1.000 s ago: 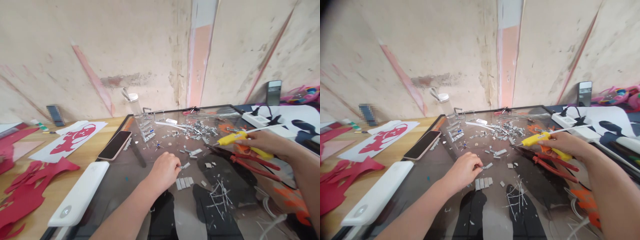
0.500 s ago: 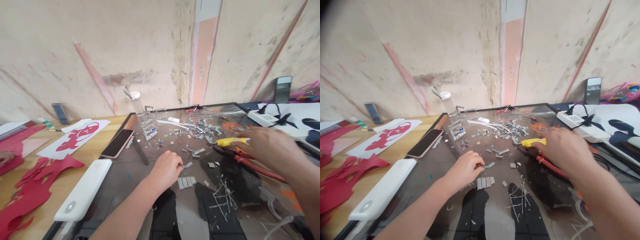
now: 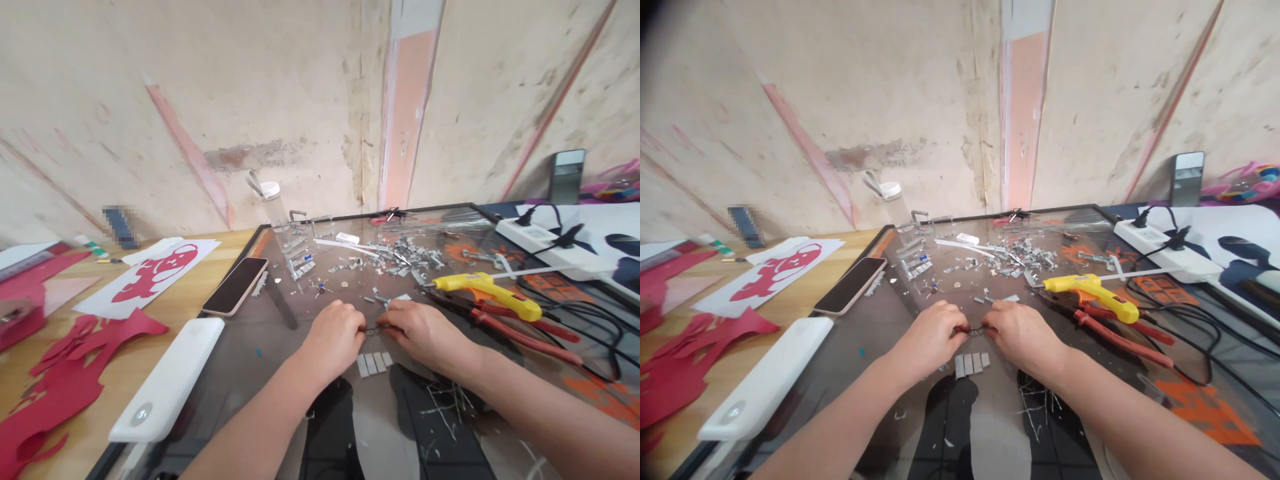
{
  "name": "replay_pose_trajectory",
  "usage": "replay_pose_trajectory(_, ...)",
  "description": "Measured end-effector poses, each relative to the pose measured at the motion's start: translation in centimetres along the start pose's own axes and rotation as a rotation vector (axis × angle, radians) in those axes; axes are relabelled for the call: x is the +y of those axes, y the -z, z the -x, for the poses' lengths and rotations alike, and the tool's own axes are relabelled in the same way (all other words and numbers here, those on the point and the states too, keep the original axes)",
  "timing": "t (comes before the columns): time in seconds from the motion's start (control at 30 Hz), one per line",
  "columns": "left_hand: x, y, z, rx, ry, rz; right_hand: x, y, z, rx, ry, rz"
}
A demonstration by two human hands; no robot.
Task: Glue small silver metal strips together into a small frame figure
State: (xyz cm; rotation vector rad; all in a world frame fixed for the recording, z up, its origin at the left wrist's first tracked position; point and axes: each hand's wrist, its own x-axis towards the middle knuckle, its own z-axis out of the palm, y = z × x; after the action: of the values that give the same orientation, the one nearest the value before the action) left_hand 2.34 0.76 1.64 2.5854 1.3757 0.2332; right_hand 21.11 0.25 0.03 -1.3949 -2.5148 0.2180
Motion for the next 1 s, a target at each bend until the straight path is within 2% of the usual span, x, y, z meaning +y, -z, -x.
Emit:
replay_pose_trajectory(0.4,-0.03,-0.08,0.01,0.000,-0.007,-0.008,-0.51,-0.07,-0.27,-0.020,-0.034,-0.060)
replay_pose_trajectory(0.73,-0.01,-0.19,-0.05,0.014,-0.019,-0.014,-0.15,-0.58,-0.43,0.025,-0.009,-0.150)
replay_pose_trajectory(1.0,0.14,-0.16,-0.03,0.020,-0.024,-0.029,-0.03,-0.61,-0.54,0.003,-0.001,-0.170)
